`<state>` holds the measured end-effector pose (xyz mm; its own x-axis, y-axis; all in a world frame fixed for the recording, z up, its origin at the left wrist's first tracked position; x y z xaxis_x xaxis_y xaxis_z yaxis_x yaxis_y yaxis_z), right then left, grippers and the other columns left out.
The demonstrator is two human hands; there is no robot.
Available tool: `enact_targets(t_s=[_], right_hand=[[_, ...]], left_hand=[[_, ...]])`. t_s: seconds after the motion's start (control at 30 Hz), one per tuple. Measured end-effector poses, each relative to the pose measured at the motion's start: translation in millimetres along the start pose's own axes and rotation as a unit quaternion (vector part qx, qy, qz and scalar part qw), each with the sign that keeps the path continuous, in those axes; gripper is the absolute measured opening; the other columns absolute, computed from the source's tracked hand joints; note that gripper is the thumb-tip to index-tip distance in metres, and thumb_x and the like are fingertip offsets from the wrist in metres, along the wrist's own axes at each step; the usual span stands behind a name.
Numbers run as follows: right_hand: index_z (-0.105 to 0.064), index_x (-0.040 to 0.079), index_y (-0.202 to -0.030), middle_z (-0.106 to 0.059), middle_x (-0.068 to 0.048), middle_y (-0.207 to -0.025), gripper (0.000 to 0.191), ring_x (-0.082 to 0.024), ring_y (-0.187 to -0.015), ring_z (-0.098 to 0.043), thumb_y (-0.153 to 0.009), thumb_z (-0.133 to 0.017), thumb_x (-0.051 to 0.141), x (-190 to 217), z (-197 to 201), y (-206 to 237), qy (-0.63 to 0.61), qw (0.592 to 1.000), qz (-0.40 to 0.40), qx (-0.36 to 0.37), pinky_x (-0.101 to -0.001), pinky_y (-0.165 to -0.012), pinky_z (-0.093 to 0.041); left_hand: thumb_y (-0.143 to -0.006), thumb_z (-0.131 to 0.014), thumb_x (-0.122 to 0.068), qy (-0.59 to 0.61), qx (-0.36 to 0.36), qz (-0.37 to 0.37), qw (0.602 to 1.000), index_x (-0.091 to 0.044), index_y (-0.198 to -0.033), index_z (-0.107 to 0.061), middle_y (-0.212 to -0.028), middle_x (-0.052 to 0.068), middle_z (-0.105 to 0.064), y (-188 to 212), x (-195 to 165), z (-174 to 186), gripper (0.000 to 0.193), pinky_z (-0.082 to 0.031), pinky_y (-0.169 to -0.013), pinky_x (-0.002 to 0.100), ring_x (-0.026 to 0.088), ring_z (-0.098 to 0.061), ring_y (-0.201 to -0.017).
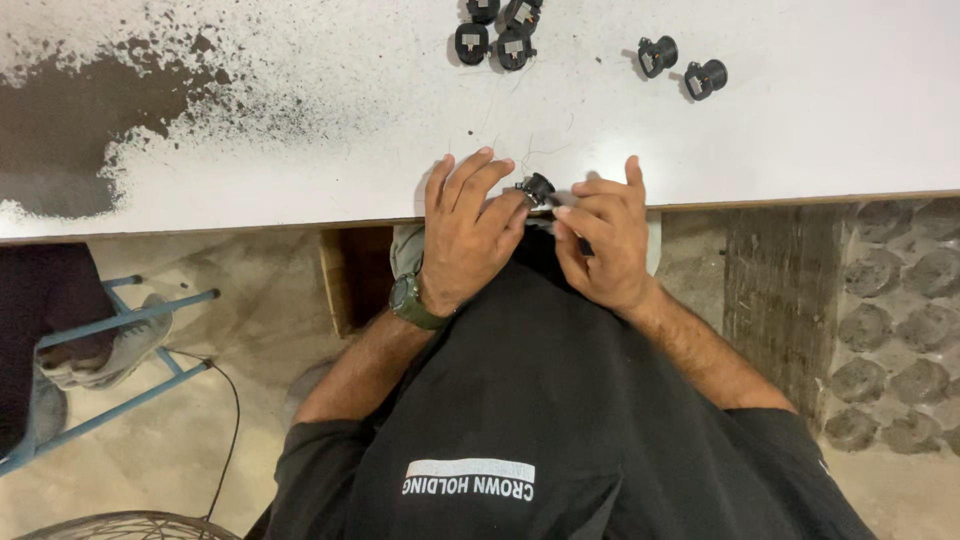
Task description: The person sits at a workbench assembling black plastic hub components, picking up parts one at a time and pressing them together by hand, occasionally using a small stick-like tool to work on the parts, and setting finished assemblies in a growing pile on the table.
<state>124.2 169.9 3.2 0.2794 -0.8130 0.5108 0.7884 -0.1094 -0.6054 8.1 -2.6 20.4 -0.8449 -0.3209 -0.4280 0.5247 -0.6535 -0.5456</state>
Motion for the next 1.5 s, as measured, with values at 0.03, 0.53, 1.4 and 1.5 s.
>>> enact_targets(t_s=[0.03,0.53,1.4,1.5], right_hand=[[-0.062,0.004,-0.114,-0.065,-0.008,-0.108,0.031,-0.031,-0.12,-0.063,-0.089,-0.078,-0.006,-1,-2,0,-0.021,1.0,0.009,0.009,-0.0614,-0.13,-0.019],[-0.062,0.006,-0.106,-0.064,-0.007,-0.097,0.033,-0.029,-0.113,-0.066,-0.082,-0.08,-0.009,0,-12,-12,-0.01,1.0,-0.007,0.023,-0.0617,-0.128,-0.027],[-0.06,0.005,-0.109,-0.068,-0.01,-0.107,0.034,-0.027,-0.12,-0.07,-0.087,-0.077,-0.014,-2,-19,-6,-0.011,0.998,0.057,0.017,-0.0554,-0.129,-0.027],[-0.063,0.006,-0.108,-0.068,-0.009,-0.105,0.033,-0.027,-0.118,-0.069,-0.085,-0.077,-0.014,2,-19,-11,0.001,0.999,0.042,0.021,-0.0555,-0.128,-0.027]], left_hand=[[-0.091,-0.082,-0.013,0.001,-0.002,0.002,1.0,-0.011,-0.107,-0.071,-0.134,0.006,-0.061,1,0,0,0.019,-0.033,-0.121,0.055,0.028,-0.052,-0.138],[-0.089,-0.082,-0.003,0.041,-0.034,-0.035,0.998,-0.009,-0.099,-0.072,-0.135,0.008,-0.062,1,10,-5,0.016,-0.044,-0.116,0.049,0.028,-0.058,-0.132],[-0.091,-0.076,-0.008,0.066,0.019,0.07,0.995,-0.011,-0.096,-0.072,-0.119,0.002,-0.072,-1,7,-7,0.007,-0.021,-0.126,0.053,0.024,-0.059,-0.131],[-0.091,-0.075,-0.007,0.072,0.03,0.069,0.995,-0.01,-0.098,-0.072,-0.12,0.001,-0.072,-1,7,-6,0.008,-0.02,-0.126,0.053,0.024,-0.059,-0.131]])
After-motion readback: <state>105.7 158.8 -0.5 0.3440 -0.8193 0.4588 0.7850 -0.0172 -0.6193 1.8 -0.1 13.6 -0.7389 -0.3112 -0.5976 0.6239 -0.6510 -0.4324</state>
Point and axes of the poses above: each hand's wrist, its own y-axis away from the middle knuckle, its own z-axis out of the back of the hand, x = y × z, the point moved 1 cm from there along -y, towards the middle knuckle
